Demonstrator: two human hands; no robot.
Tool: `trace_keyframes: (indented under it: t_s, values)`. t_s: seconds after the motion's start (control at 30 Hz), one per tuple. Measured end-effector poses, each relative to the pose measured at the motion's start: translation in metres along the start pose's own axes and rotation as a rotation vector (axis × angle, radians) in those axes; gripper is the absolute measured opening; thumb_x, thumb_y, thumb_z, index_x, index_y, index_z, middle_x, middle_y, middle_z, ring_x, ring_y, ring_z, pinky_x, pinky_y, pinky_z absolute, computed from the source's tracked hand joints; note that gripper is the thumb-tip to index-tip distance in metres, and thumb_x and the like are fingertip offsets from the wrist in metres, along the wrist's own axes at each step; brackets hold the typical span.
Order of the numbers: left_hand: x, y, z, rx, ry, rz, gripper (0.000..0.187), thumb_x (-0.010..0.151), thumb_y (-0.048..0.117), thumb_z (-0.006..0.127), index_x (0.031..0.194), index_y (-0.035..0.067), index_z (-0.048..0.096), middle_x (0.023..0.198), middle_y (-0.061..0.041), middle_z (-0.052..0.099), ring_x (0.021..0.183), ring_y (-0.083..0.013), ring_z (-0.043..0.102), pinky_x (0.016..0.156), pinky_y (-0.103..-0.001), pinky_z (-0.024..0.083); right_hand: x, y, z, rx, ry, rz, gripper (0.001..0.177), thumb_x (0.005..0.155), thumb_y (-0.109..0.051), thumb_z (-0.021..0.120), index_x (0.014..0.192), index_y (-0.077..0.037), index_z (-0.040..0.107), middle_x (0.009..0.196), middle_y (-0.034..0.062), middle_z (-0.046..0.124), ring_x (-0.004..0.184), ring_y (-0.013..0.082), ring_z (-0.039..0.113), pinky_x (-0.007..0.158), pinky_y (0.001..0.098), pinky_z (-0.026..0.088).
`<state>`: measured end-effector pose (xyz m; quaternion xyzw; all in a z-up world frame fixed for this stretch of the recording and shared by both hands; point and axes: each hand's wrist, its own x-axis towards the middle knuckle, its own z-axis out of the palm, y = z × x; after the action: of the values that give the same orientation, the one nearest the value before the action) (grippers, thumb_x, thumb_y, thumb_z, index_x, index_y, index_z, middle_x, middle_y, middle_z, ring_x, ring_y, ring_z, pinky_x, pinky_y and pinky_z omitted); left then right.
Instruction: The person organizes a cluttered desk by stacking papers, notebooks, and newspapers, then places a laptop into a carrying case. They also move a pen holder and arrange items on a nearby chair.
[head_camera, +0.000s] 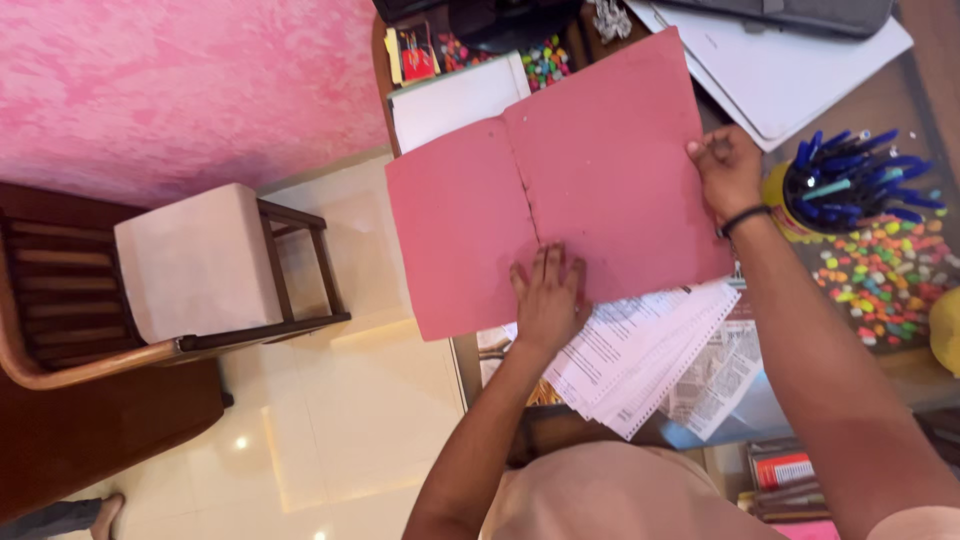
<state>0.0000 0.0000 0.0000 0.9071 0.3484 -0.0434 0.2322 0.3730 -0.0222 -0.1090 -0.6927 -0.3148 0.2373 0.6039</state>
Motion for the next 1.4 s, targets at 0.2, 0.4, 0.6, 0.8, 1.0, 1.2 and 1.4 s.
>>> trace_keyframes:
  t_s: [0.2, 0.4, 0.6, 0.8, 1.0, 1.2, 1.4]
  values:
    - [0.055, -0.027, -0.006, -0.072, 0.062, -0.106, 0.067, 0.081, 0.038, 0.075, 0.139, 0.012, 0.054, 0.155, -0.018, 0.038, 0.148, -0.0340, 0.029, 0.113, -0.076, 0.013, 0.035, -0.058, 0.041, -0.463, 0.059, 0.074, 0.028, 0.096, -0.013, 0.081, 0.112, -0.002, 0.062, 0.095, 0.0079, 0.071, 0.086, 0.0168, 0.067, 0.079, 0.0321, 0.055]
    - [0.010, -0.003, -0.009, -0.111, 0.311, 0.072, 0.053, 0.086, 0.034, 0.073, 0.132, 0.009, 0.062, 0.147, -0.017, 0.050, 0.141, -0.0342, 0.041, 0.114, -0.066, 0.025, -0.059, -0.125, 0.030, -0.551, 0.090, -0.366, 0.036, 0.094, -0.001, 0.080, 0.124, 0.001, 0.060, 0.117, 0.0132, 0.059, 0.109, 0.0226, 0.061, 0.085, 0.0309, 0.051]
    - [-0.086, 0.037, 0.018, -0.277, 0.129, 0.219, 0.032, 0.088, 0.024, 0.072, 0.115, 0.007, 0.072, 0.133, -0.013, 0.060, 0.129, -0.0314, 0.051, 0.109, -0.053, 0.035, -0.276, -0.139, 0.008, -0.447, 0.030, 0.046, 0.029, 0.092, -0.005, 0.076, 0.117, -0.003, 0.062, 0.116, 0.0075, 0.065, 0.097, 0.0165, 0.066, 0.082, 0.0298, 0.055]
    - [-0.101, 0.037, 0.043, -0.230, 0.136, 0.260, 0.036, 0.081, 0.018, 0.075, 0.115, 0.005, 0.071, 0.136, -0.014, 0.059, 0.129, -0.0308, 0.052, 0.108, -0.050, 0.036, -0.336, -0.110, 0.002, -0.502, 0.151, 0.219, 0.039, 0.086, -0.004, 0.078, 0.122, -0.004, 0.062, 0.118, 0.0125, 0.054, 0.095, 0.0195, 0.060, 0.078, 0.0306, 0.058]
    - [-0.093, 0.028, 0.041, -0.306, 0.023, 0.231, 0.036, 0.082, 0.018, 0.075, 0.116, 0.007, 0.072, 0.135, -0.011, 0.060, 0.127, -0.0295, 0.052, 0.103, -0.050, 0.037, -0.316, -0.086, 0.011, -0.387, 0.361, 0.360, 0.060, 0.078, -0.003, 0.082, 0.128, 0.005, 0.050, 0.119, 0.0152, 0.052, 0.092, 0.0193, 0.059, 0.074, 0.0296, 0.056]
    - [-0.094, 0.020, 0.043, -0.354, 0.002, 0.242, 0.035, 0.083, 0.020, 0.075, 0.117, 0.009, 0.072, 0.138, -0.010, 0.061, 0.131, -0.0297, 0.051, 0.106, -0.048, 0.037, -0.293, -0.069, 0.012, 0.063, 0.350, 0.553, 0.046, 0.084, -0.006, 0.079, 0.124, 0.006, 0.059, 0.108, 0.0120, 0.070, 0.092, 0.0163, 0.068, 0.079, 0.0275, 0.057]
    - [-0.095, 0.011, 0.043, -0.407, -0.038, 0.256, 0.036, 0.082, 0.019, 0.077, 0.116, 0.010, 0.073, 0.139, -0.011, 0.062, 0.134, -0.0303, 0.050, 0.108, -0.049, 0.037, -0.299, -0.096, 0.063, -0.449, 0.239, 0.155, 0.047, 0.084, 0.000, 0.081, 0.125, 0.005, 0.060, 0.109, 0.0213, 0.070, 0.098, 0.0275, 0.068, 0.085, 0.0372, 0.056]
